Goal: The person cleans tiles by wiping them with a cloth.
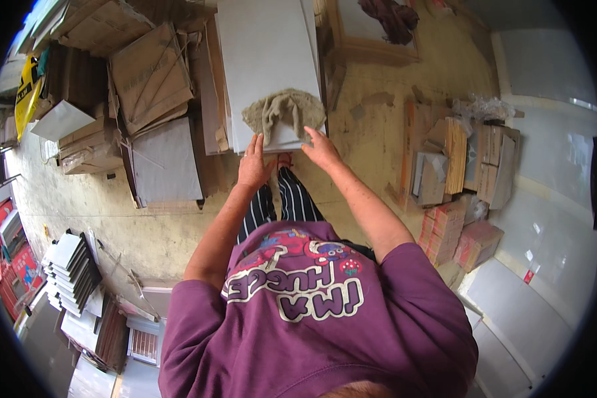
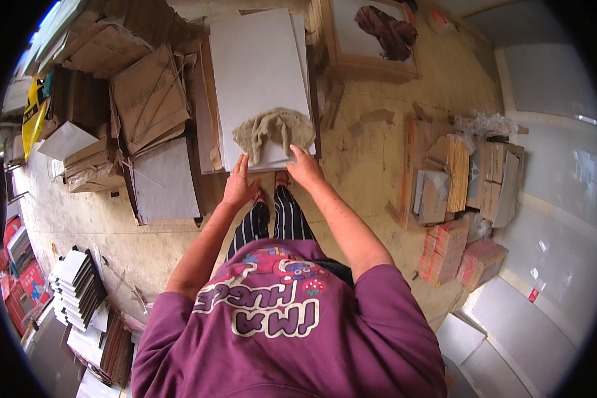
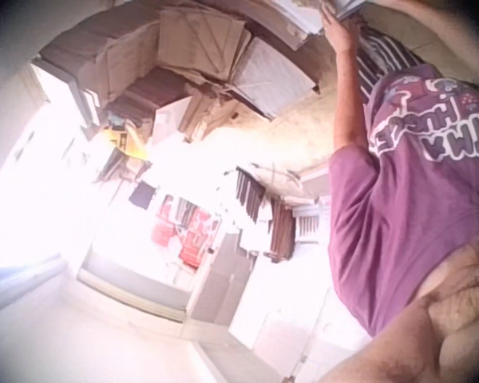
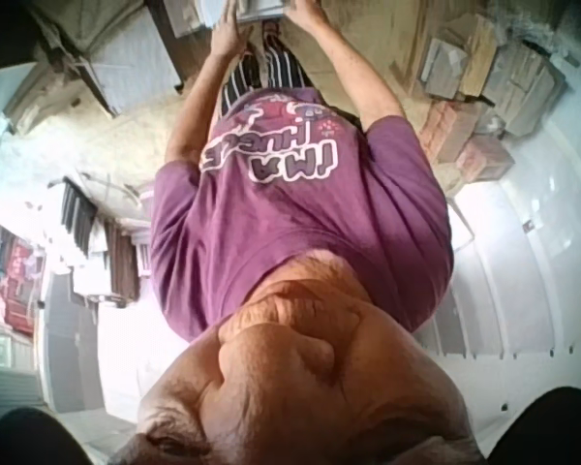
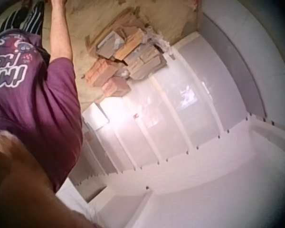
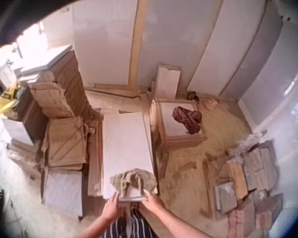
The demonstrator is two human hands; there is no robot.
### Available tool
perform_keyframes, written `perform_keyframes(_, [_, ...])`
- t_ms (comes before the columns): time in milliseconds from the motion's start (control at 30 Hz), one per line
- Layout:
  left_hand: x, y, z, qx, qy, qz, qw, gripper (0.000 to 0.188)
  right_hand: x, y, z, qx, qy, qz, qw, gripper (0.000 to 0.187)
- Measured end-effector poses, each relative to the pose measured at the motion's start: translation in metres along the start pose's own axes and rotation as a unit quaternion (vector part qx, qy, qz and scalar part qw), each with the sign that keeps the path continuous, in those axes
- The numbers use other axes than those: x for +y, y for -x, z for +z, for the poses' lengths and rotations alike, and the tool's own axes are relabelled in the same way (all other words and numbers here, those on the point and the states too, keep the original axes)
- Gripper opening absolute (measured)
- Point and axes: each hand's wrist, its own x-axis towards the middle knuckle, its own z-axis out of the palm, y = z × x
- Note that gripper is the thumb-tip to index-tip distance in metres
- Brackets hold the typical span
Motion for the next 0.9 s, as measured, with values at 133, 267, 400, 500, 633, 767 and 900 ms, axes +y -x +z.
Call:
perform_keyframes(133, [-0.007, -0.043, 0.031, 0.017, 0.020, -0.061, 0.998, 0.091, -0.003, -0.031, 0.005, -0.001, 0.033, -0.028, 0.999, 0.064])
perform_keyframes(267, [-0.011, -0.071, 0.048, -0.002, 0.044, -0.100, 0.994, 0.094, 0.003, -0.056, 0.020, -0.051, 0.047, 0.013, 0.998, 0.071])
perform_keyframes(400, [-0.018, -0.091, 0.064, -0.010, -0.008, -0.104, 0.995, 0.095, 0.003, -0.069, 0.034, -0.019, 0.181, -0.011, 0.983, 0.070])
perform_keyframes(500, [-0.017, -0.101, 0.064, -0.015, -0.033, -0.116, 0.993, 0.095, -0.001, -0.078, 0.042, 0.001, 0.214, -0.021, 0.977, 0.070])
perform_keyframes(633, [-0.023, -0.125, 0.055, 0.008, -0.077, -0.102, 0.992, 0.092, -0.013, -0.108, 0.039, 0.023, 0.245, -0.079, 0.966, 0.069])
perform_keyframes(767, [-0.042, -0.174, 0.030, 0.059, -0.102, -0.065, 0.991, 0.086, -0.031, -0.163, 0.026, 0.051, 0.249, -0.145, 0.956, 0.064])
perform_keyframes(900, [-0.067, -0.241, 0.002, 0.106, -0.148, -0.028, 0.983, 0.079, -0.055, -0.223, 0.010, 0.063, 0.256, -0.180, 0.948, 0.052])
